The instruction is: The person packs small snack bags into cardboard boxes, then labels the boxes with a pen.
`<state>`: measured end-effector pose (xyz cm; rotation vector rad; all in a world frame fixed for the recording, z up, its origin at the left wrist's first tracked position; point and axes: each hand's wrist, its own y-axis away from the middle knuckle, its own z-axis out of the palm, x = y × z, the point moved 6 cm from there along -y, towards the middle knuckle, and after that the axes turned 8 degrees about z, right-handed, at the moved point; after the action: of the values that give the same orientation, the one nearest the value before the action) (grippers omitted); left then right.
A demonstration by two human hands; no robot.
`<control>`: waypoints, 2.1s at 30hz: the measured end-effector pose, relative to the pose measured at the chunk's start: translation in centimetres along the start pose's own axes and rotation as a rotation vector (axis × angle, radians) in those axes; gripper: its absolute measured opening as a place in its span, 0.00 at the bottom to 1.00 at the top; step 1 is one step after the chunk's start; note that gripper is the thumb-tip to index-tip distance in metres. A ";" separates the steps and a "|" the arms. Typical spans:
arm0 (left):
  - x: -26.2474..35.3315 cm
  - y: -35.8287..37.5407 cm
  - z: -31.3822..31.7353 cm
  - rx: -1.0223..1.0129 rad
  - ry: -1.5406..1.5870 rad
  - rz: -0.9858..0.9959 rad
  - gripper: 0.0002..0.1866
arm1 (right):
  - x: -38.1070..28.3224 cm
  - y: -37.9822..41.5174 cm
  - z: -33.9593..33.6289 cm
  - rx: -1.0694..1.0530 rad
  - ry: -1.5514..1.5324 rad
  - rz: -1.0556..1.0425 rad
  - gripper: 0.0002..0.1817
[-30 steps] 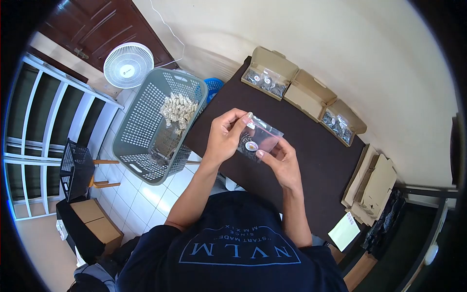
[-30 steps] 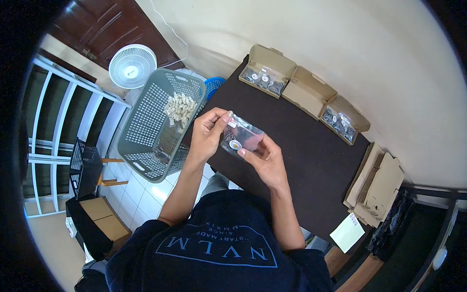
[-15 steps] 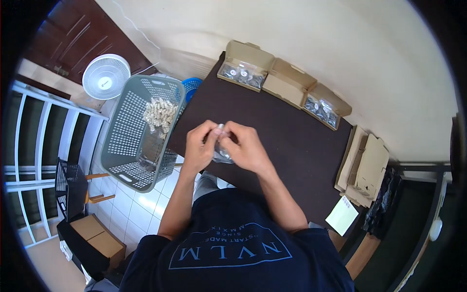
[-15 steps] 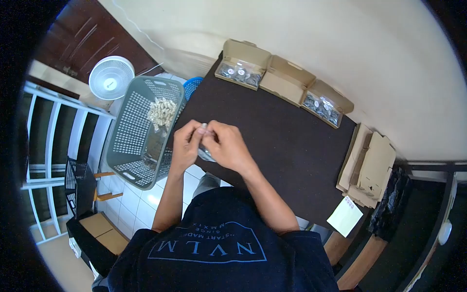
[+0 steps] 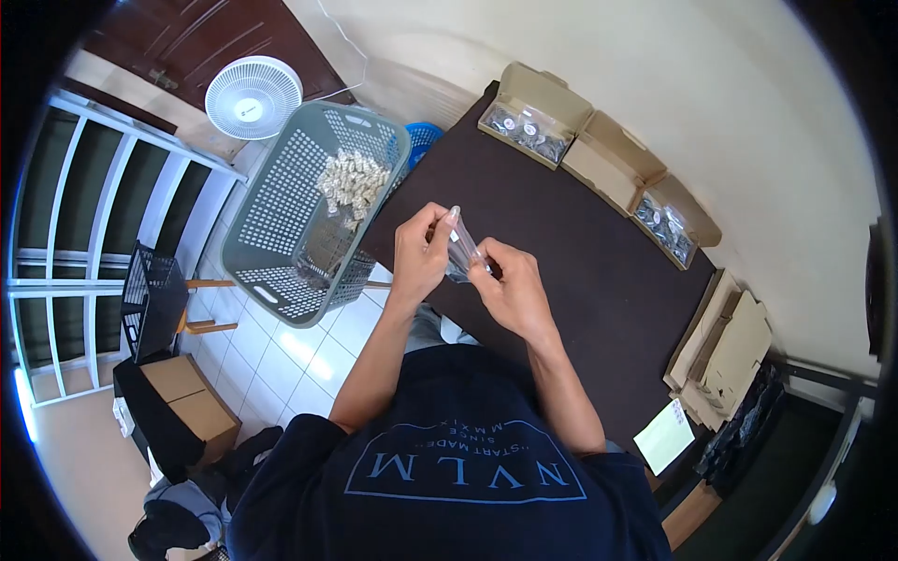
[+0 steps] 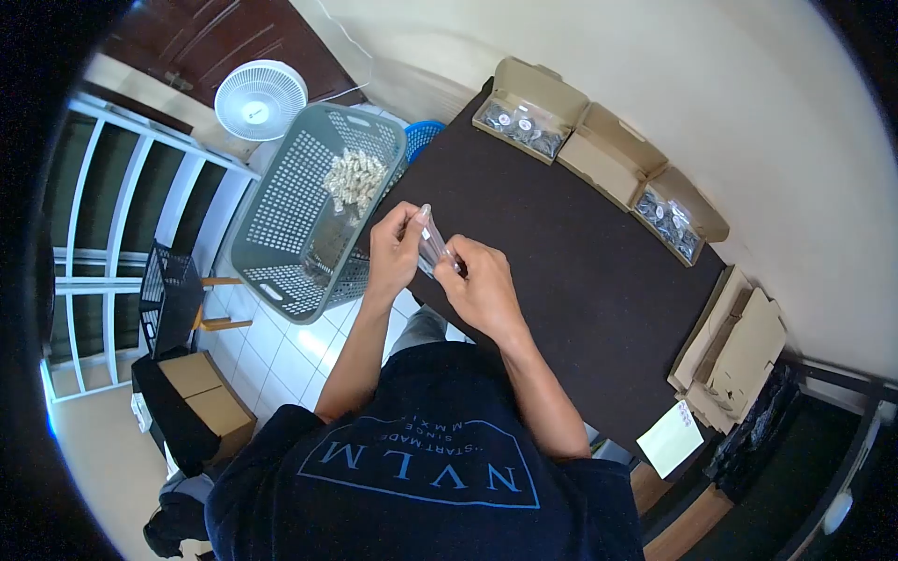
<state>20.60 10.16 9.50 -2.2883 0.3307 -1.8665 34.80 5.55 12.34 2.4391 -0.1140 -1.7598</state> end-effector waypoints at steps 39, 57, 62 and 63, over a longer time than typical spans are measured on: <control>-12.3 8.1 -7.9 -0.071 -0.013 -0.548 0.14 | 27.3 -22.4 -27.1 0.060 0.503 0.621 0.11; -13.9 6.1 -16.2 0.066 -0.049 -0.520 0.13 | 28.3 -20.3 -23.7 0.309 1.105 0.394 0.15; -14.1 4.8 -20.7 0.114 -0.079 -0.456 0.13 | 25.9 -19.8 -22.7 0.327 1.168 0.261 0.16; -14.2 4.7 -21.7 0.118 -0.077 -0.461 0.13 | 27.9 -20.5 -22.8 0.188 1.246 0.299 0.16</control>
<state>-3.68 9.72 -0.71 -2.4986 -0.3393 -1.9122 64.94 23.39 -9.89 2.9350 -0.4636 0.0484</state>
